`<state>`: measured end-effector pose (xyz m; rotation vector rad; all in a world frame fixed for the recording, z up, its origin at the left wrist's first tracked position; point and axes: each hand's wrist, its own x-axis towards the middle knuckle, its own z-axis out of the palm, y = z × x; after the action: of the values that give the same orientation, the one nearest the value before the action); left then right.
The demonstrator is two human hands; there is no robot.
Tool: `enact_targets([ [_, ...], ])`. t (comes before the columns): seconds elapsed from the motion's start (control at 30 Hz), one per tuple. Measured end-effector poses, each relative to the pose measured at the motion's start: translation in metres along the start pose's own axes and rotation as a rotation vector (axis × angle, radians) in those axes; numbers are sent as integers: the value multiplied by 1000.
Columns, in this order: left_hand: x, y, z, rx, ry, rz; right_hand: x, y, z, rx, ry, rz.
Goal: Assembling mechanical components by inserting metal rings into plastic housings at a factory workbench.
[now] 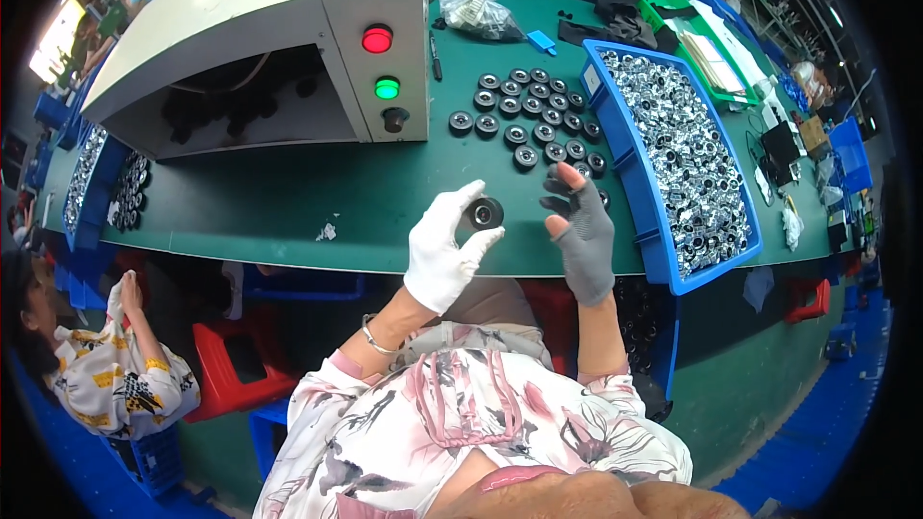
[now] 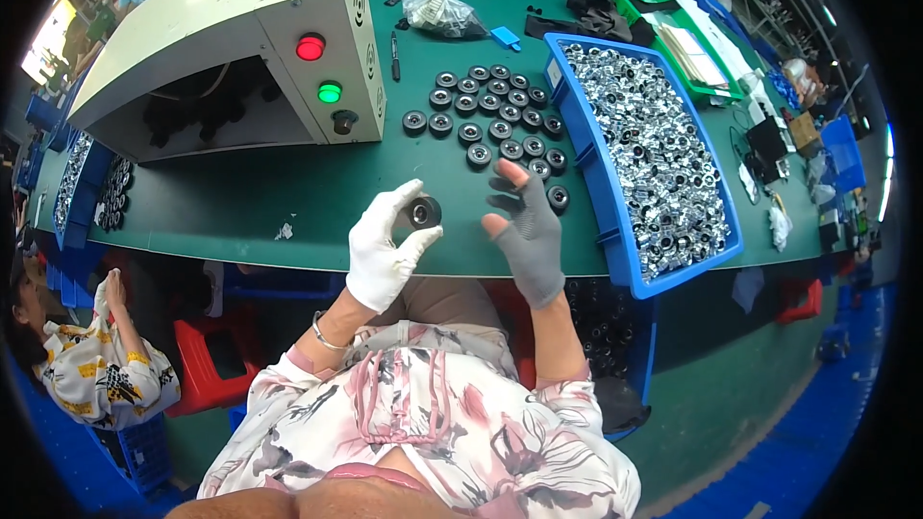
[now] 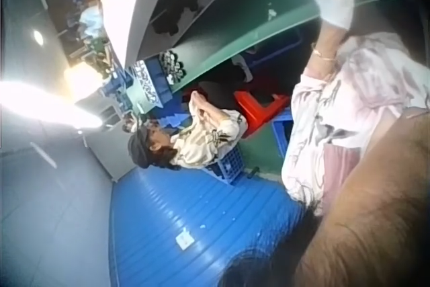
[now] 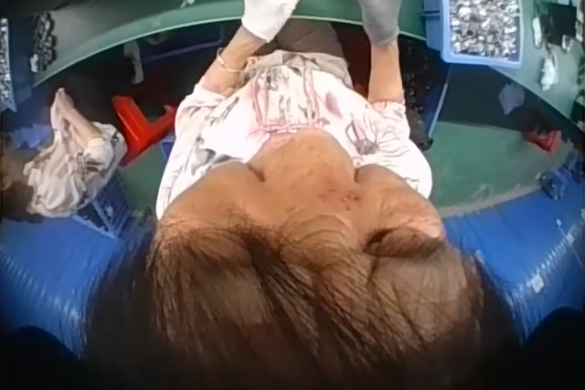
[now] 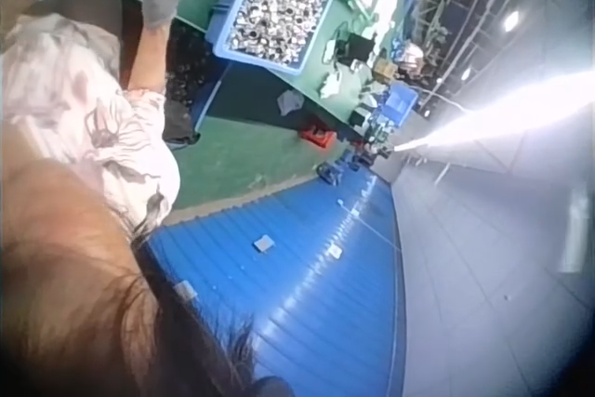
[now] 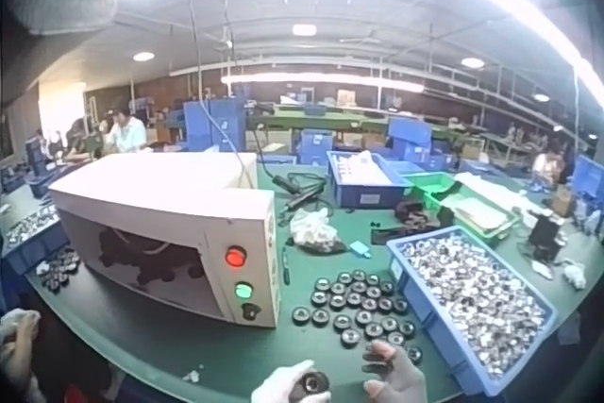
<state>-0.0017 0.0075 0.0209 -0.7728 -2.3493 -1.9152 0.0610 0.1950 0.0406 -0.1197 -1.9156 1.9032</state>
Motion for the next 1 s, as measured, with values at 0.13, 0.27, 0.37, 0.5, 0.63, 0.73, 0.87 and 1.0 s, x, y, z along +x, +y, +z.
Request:
enact_targets([
  [0.13, 5, 5, 3, 245, 49, 227, -9, 5, -9, 47, -114, 233],
  [0.27, 6, 13, 15, 213, -14, 195, -5, -2, 11, 21, -176, 317],
  [0.37, 9, 10, 22, 259, -50, 190, -2, 10, 12, 59, -155, 318],
  [0.5, 45, -16, 27, 502, -150, 246, 0, 20, -6, -278, 65, -45],
  [0.63, 84, -34, 34, 735, -267, 243, -12, 7, -33, -476, 125, 12],
  [0.73, 101, -46, 34, 730, -210, 290, -18, -17, -41, -535, 58, -120],
  [0.87, 110, -52, 30, 725, -115, 224, -1, -69, -79, -798, 39, -269],
  [1.0, 90, -37, 16, 543, -133, 313, 58, -71, -156, -1209, 175, -368],
])
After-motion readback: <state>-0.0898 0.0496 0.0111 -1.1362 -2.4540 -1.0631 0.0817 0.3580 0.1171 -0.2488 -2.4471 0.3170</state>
